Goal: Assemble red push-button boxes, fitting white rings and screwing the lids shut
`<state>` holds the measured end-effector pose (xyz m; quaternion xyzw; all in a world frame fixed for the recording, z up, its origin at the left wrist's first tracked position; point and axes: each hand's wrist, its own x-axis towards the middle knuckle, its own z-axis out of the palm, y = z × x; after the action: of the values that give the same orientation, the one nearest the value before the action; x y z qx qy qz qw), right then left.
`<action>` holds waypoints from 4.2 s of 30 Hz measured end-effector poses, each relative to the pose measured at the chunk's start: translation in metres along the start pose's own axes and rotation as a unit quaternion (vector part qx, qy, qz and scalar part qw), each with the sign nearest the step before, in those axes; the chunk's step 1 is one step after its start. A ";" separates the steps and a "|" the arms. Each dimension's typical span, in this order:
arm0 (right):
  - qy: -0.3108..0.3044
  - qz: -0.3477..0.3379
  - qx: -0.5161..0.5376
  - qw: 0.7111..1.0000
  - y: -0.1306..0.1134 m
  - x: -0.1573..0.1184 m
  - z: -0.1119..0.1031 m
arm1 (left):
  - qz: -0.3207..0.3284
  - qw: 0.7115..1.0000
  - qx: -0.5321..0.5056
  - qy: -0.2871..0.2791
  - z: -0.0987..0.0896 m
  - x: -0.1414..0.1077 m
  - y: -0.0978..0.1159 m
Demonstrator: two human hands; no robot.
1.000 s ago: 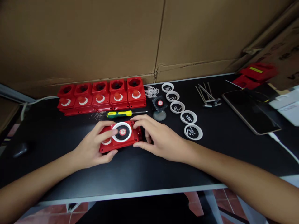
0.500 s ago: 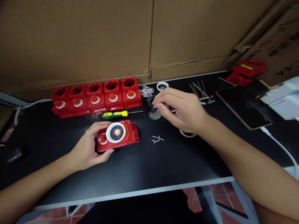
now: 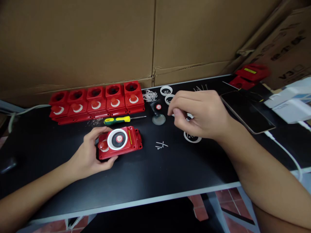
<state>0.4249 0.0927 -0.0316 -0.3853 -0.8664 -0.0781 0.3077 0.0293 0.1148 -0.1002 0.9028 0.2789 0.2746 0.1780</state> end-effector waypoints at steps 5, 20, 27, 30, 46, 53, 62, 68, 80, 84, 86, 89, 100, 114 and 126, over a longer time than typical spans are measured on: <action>-0.144 0.026 0.020 0.989 -0.007 -0.002 0.007 | 0.003 1.000 0.010 0.015 -0.001 0.002 -0.004; -0.412 0.163 0.147 0.884 -0.022 -0.004 0.026 | 0.018 1.000 0.007 -0.022 -0.005 0.005 -0.007; -0.370 0.112 0.088 0.918 -0.025 -0.009 0.034 | 0.041 0.997 -0.032 -0.057 -0.006 0.007 -0.007; -0.357 0.098 0.081 0.926 -0.026 -0.010 0.035 | 0.049 0.996 -0.036 -0.058 -0.006 0.006 -0.007; -0.317 0.080 0.047 0.944 -0.023 -0.014 0.035 | 0.062 0.995 -0.040 -0.062 -0.004 0.006 -0.009; -0.194 0.068 0.079 0.975 -0.023 -0.012 0.039 | 0.079 0.994 -0.044 -0.066 -0.005 0.007 -0.008; -0.118 0.109 0.185 0.969 -0.035 0.002 0.028 | 0.091 0.990 -0.101 -0.028 -0.005 0.003 -0.012; -0.120 0.113 0.170 0.971 -0.035 0.001 0.028 | 0.093 0.993 -0.074 -0.020 -0.005 0.005 -0.007; -0.075 0.093 0.129 0.984 -0.033 0.000 0.034 | 0.082 0.994 -0.073 -0.015 -0.002 0.005 -0.006; -0.086 0.148 0.151 0.974 -0.036 0.000 0.033 | 0.090 0.993 -0.073 -0.008 -0.003 0.006 -0.006; -0.088 0.150 0.166 0.971 -0.039 0.001 0.033 | 0.082 0.994 -0.069 -0.020 -0.005 0.007 -0.005; -0.045 0.151 0.174 0.972 -0.046 0.004 0.038 | 0.064 0.996 -0.059 -0.034 -0.005 0.006 -0.005; 0.066 0.028 0.104 0.992 -0.072 0.015 0.064 | 0.076 0.994 -0.075 -0.020 0.001 0.003 -0.009; 0.014 0.044 0.094 0.995 -0.069 0.009 0.066 | 0.086 0.994 -0.067 -0.026 -0.003 0.005 -0.006; -0.035 0.159 -0.037 0.986 -0.013 0.003 0.030 | 0.089 0.994 -0.069 -0.012 -0.005 0.007 -0.004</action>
<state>0.3995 0.0964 -0.0527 -0.5315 -0.8012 -0.0462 0.2710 0.0296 0.1228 -0.0951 0.9129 0.1757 0.2970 0.2182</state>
